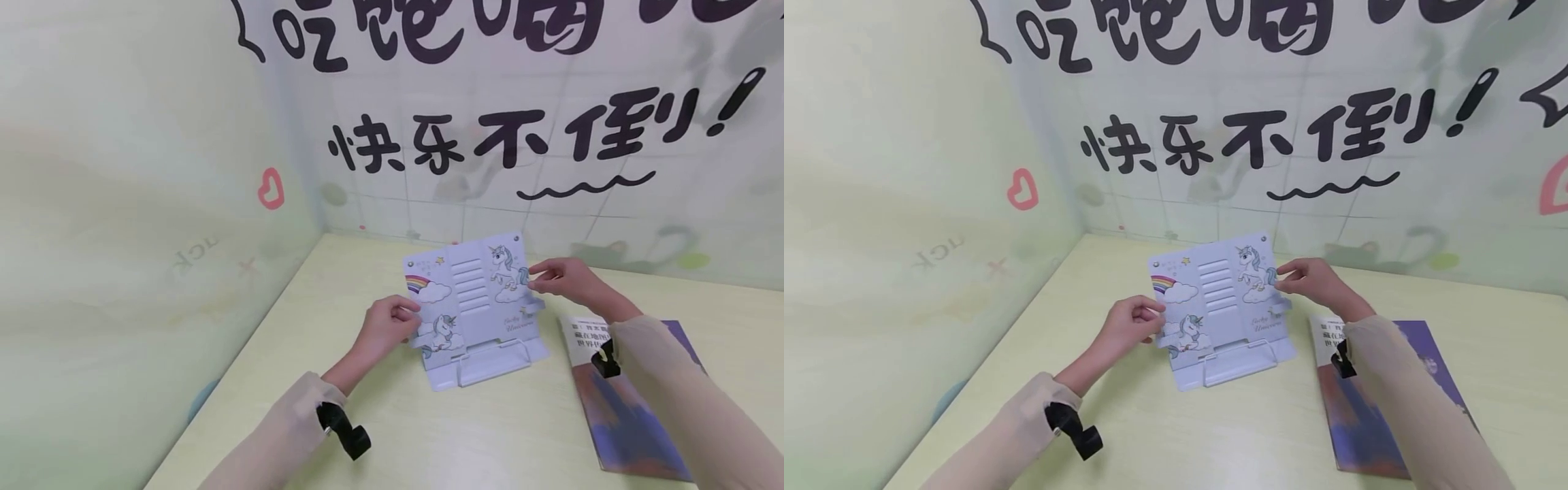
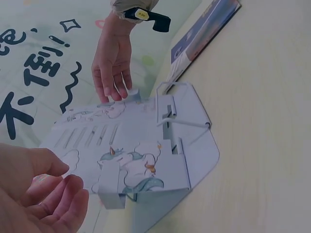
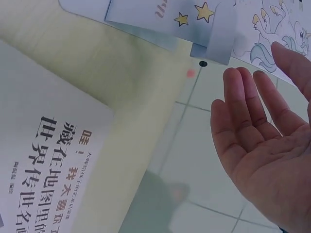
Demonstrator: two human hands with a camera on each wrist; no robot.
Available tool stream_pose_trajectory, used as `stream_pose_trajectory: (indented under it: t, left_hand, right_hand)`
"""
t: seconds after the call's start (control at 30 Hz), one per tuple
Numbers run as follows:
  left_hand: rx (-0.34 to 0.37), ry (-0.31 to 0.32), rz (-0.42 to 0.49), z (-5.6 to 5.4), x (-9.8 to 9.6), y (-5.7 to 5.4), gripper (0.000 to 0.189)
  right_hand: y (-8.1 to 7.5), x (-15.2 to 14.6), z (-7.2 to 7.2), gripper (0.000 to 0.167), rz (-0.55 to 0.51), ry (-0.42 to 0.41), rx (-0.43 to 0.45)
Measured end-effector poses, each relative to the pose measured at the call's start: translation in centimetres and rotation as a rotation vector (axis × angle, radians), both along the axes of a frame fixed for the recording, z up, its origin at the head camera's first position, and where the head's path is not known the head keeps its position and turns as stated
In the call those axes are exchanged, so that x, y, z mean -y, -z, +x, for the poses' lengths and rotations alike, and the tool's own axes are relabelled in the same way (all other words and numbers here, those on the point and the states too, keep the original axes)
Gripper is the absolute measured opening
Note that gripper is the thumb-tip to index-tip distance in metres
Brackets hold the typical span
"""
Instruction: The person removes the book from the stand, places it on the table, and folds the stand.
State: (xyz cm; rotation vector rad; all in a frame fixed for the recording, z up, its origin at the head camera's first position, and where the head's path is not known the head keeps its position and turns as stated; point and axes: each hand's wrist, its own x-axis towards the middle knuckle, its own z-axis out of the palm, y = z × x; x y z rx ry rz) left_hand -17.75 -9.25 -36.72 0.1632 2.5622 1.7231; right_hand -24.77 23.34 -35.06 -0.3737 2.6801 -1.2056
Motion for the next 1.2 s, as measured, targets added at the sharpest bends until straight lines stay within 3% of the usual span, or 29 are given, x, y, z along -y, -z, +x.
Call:
stream_pose_trajectory:
  t: [0.2,0.37,0.73,1.2]
  left_hand:
    - [0.017,-0.069,-0.004,-0.7,1.1,0.7,0.023]
    - [0.039,-0.087,0.017,-1.2,0.4,1.1,0.026]
    - [0.017,-0.092,0.048,-2.1,-1.0,1.5,0.017]
    - [0.053,-0.059,0.121,-2.3,-0.9,2.1,0.018]
  right_hand:
    - [0.5,0.6,-0.4,0.050,-0.028,0.010,0.014]
    - [0.8,0.7,-0.4,0.045,-0.045,0.032,0.010]
    - [1.4,1.0,-0.7,0.032,-0.065,0.084,-0.016]
    - [1.8,1.2,-1.2,0.033,-0.065,0.129,-0.031]
